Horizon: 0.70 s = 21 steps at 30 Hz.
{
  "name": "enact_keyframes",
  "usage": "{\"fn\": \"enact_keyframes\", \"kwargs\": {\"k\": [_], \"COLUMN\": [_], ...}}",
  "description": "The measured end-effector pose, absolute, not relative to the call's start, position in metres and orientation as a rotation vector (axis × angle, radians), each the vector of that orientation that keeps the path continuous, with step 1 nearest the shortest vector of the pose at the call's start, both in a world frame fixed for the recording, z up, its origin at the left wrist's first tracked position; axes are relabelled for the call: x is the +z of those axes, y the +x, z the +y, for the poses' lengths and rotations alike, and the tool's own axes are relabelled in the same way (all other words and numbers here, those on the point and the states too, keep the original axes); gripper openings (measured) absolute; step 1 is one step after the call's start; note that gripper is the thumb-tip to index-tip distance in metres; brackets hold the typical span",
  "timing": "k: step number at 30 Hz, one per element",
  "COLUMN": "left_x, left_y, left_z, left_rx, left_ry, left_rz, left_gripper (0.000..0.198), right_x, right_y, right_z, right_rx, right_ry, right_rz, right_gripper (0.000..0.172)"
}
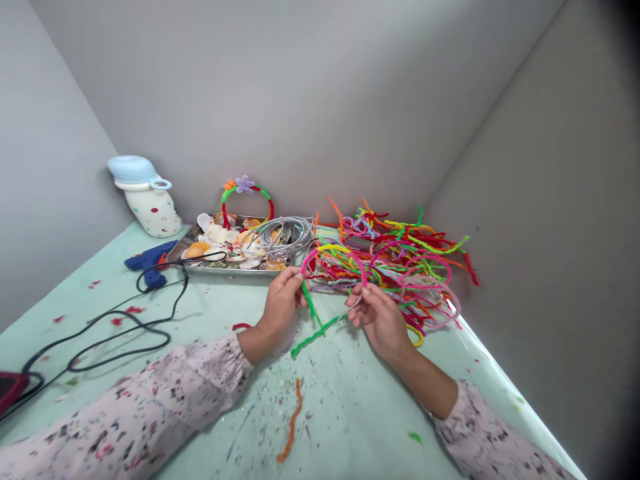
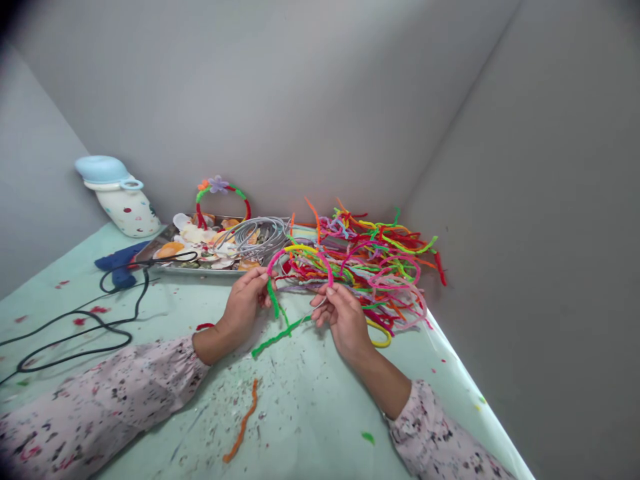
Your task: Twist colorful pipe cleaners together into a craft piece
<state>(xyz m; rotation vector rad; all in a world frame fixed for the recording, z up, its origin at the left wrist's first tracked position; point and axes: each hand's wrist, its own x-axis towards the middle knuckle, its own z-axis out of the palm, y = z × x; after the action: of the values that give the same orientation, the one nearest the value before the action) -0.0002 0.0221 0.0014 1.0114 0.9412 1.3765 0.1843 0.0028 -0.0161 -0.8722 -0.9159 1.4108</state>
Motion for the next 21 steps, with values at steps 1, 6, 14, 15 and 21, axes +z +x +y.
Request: {"fn": "enact_keyframes", "kwargs": {"k": [1,6,14,15,21], "left_x": [0.001,0.0005,-0.0012,-0.0013,-0.0001], "left_y": [-0.0003,-0.0007,-0.0017,-0.0017,-0.0007], "left_z": [0.0222,0.0216,0.0226,0.0227,0.0223], "left_rx": [1.377,1.384,1.38,1.38,1.391], "left_ry": [1.011,1.021,1.012,1.013,0.962], "left_rz": [0.937,0.943,0.946,0.941,0.898], "left_gripper": [0.017,0.017,0.017,0.017,0.022], "right_x": [-0.016,-0.0161,-0.0151,-0.0151,-0.0157], "right_y": [0.1843,0.183,0.1815,0.1815,0.182], "right_z": [0.0029,0.0041,0.0031,0.0029,0.0017], "right_rx": [1.414,1.394,1.367,1.365,1.363], "right_ry": [-0.866,-0.863,-0.867,-0.871,-0.88], "right_rz": [-0.914,-0.909,-0.935,-0.935,-0.944], "right_gripper": [0.012,0.011,0.014,0.014,0.016]}}
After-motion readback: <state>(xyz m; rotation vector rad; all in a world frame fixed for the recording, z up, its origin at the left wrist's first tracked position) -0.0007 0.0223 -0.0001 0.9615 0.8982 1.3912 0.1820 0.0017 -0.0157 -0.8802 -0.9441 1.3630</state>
